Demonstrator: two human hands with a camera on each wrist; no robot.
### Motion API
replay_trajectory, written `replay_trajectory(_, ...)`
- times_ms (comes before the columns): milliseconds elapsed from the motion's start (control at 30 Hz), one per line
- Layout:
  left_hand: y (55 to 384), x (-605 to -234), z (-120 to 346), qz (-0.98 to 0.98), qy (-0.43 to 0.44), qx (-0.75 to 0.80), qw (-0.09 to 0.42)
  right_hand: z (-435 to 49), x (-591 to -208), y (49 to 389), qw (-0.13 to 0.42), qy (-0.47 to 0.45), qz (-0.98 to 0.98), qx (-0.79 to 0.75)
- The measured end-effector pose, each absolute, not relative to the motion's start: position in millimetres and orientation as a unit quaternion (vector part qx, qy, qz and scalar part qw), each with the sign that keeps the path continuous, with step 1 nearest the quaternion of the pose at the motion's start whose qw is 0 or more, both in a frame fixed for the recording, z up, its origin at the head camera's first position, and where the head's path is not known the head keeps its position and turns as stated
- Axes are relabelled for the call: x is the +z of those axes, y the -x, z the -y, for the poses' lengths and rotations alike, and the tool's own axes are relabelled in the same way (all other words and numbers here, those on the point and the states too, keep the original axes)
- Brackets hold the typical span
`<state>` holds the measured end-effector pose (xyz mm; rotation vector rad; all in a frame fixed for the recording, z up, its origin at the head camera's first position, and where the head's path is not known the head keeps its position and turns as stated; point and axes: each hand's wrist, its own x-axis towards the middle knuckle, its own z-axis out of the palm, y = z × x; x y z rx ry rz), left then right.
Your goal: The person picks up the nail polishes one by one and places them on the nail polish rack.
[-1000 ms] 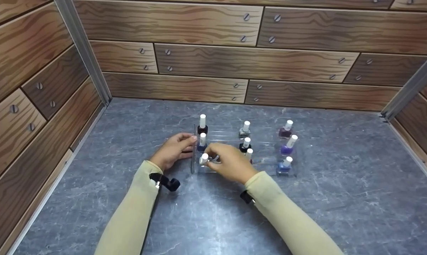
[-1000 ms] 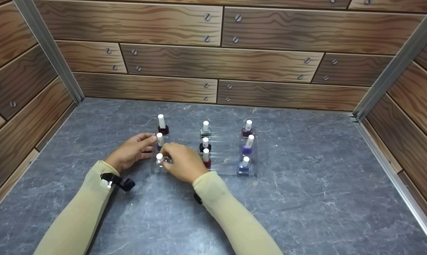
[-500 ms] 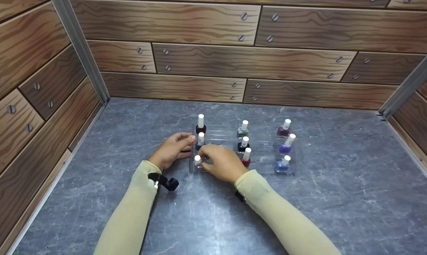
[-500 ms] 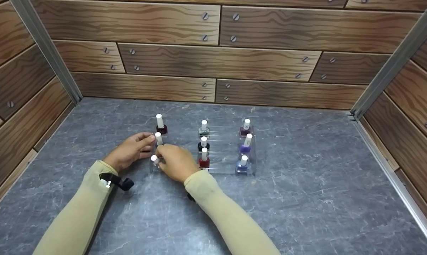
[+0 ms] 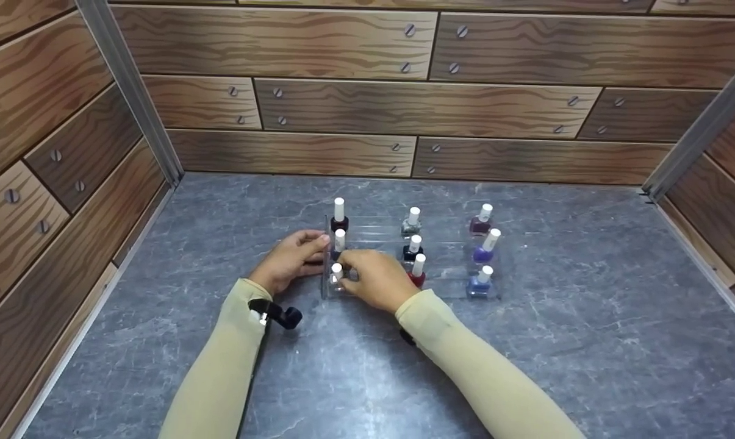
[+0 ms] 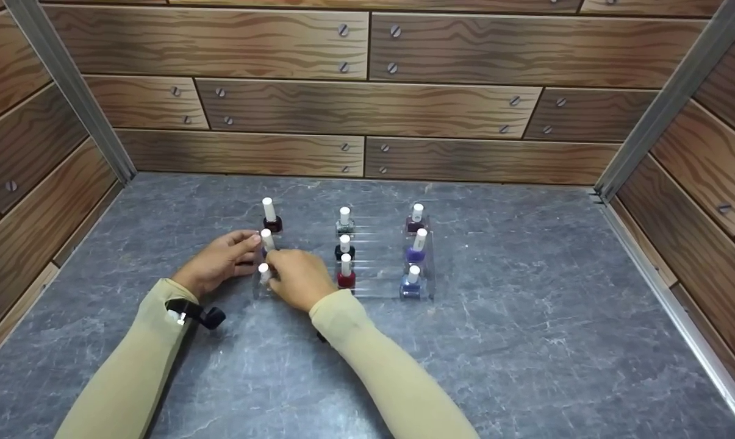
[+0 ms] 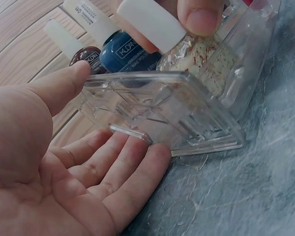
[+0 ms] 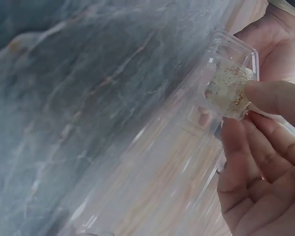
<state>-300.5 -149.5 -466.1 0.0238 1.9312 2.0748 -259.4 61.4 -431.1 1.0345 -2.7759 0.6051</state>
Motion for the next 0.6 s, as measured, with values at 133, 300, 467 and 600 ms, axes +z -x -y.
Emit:
replay_trajectory(133,299,-467,151,-0.671,-0.013,0.726,0.152,-62,-433,258,0.063,-0.336,0.916,0.21)
replay_trajectory(300,300,-465,150,-0.669,-0.007,0.726,0.157,-64,-429,257,0.059,-0.336,0.913,0.222)
replay_trajectory(467,299,-465,149,-0.676,0.003,0.719,0.158,-68,-428,253,0.036,-0.338,0.914,0.22)
replay_trajectory(600,298,-464,151,-0.687,0.016,0.709,0.156,-79,-419,240,-0.012,-0.316,0.914,0.254)
